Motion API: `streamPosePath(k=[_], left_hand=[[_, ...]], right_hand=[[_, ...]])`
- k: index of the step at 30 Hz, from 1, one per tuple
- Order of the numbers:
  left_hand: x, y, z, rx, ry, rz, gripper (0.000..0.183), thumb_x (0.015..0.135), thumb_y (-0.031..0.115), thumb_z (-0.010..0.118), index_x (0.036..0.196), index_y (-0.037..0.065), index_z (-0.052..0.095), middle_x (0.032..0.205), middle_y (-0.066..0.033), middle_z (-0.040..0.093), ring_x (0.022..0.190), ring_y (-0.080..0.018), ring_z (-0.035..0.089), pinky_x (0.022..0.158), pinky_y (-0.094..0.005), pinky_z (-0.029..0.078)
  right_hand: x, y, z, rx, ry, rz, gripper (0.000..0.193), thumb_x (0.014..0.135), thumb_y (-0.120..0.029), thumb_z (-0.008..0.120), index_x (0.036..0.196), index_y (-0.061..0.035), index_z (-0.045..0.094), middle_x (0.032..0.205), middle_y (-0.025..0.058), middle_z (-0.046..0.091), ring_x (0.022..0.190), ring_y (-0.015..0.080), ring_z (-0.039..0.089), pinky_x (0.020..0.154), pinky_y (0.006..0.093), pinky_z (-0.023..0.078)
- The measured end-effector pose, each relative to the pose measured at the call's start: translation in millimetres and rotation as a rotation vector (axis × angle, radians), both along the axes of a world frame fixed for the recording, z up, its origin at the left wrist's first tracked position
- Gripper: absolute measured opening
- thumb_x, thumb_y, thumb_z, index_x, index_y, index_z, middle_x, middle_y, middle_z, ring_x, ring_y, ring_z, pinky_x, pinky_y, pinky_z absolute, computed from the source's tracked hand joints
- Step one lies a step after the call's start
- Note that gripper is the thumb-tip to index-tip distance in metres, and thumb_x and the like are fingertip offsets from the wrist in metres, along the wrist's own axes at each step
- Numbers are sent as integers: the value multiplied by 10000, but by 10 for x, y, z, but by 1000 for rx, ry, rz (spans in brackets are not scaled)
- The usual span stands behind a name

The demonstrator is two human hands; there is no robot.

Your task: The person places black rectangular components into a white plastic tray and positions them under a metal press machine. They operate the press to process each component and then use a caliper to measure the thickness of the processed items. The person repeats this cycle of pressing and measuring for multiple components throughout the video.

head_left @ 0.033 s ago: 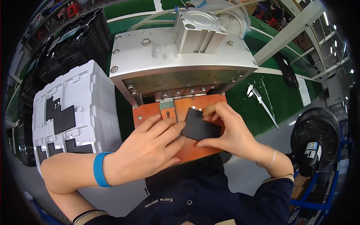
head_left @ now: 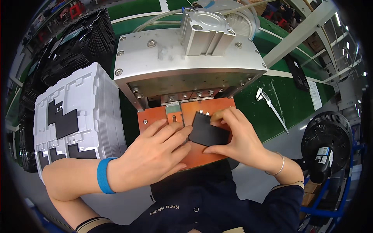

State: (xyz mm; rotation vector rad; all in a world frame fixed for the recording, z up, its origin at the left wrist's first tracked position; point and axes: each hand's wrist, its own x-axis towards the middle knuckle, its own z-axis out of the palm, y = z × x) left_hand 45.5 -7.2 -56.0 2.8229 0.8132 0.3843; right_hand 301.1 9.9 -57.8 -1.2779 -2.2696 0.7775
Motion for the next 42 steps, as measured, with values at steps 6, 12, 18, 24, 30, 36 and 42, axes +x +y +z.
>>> streamPosePath(k=[6, 12, 18, 24, 30, 36, 42], left_hand=[[-5, 8, 2, 4, 21, -6, 430, 837, 362, 716, 1139, 66, 637, 1299, -148, 544, 1207, -320, 521, 1036, -477, 405], [-9, 6, -5, 10, 26, -3, 433, 839, 359, 717, 1147, 66, 635, 1310, -150, 541, 1202, -323, 522, 1033, -475, 407], [-12, 12, 12, -7, 42, -7, 435, 833, 353, 723, 1159, 79, 636, 1322, -155, 536, 1203, -326, 520, 1029, -473, 406], [-9, 16, 20, -10, 42, 1, 432, 828, 346, 730, 1167, 93, 639, 1323, -151, 536, 1199, -321, 524, 1034, -476, 402], [-10, 13, 22, 6, 8, -1, 414, 814, 321, 748, 1143, 91, 649, 1301, -142, 553, 1173, -310, 544, 1023, -473, 413], [-12, 37, 94, -140, -98, 87, 262, 815, 219, 762, 1010, 63, 684, 1081, -98, 660, 905, -243, 639, 758, -377, 510], [-26, 61, 140, -799, -425, 336, 308, 905, 302, 700, 888, -5, 677, 738, -159, 685, 652, -230, 691, 607, -325, 534]], right_hand=[[54, -55, -26, 65, -123, 22, 448, 705, -132, 841, 1034, -66, 545, 1016, 91, 568, 960, 294, 541, 848, 402, 431], [98, 45, -23, -174, 142, -29, 444, 686, 3, 820, 1011, -28, 519, 993, 110, 548, 919, 263, 580, 813, 381, 502], [472, 446, -7, -832, 453, -269, 345, 768, 23, 800, 868, -115, 501, 866, 37, 705, 730, 79, 650, 570, 211, 531], [610, 586, 1, -936, 541, -354, 301, 810, -11, 781, 872, -119, 508, 886, 45, 713, 728, 91, 675, 557, 227, 559], [587, 464, -3, -923, 525, -298, 308, 806, -6, 783, 880, -123, 508, 890, 36, 719, 732, 82, 679, 529, 199, 530], [476, 323, 13, -796, 534, -187, 353, 782, 33, 794, 855, -112, 481, 784, -40, 633, 726, 18, 568, 616, 191, 491], [196, 124, 1, -577, 594, -66, 322, 766, 53, 800, 871, -58, 517, 946, 31, 644, 948, 98, 617, 778, 249, 504]])
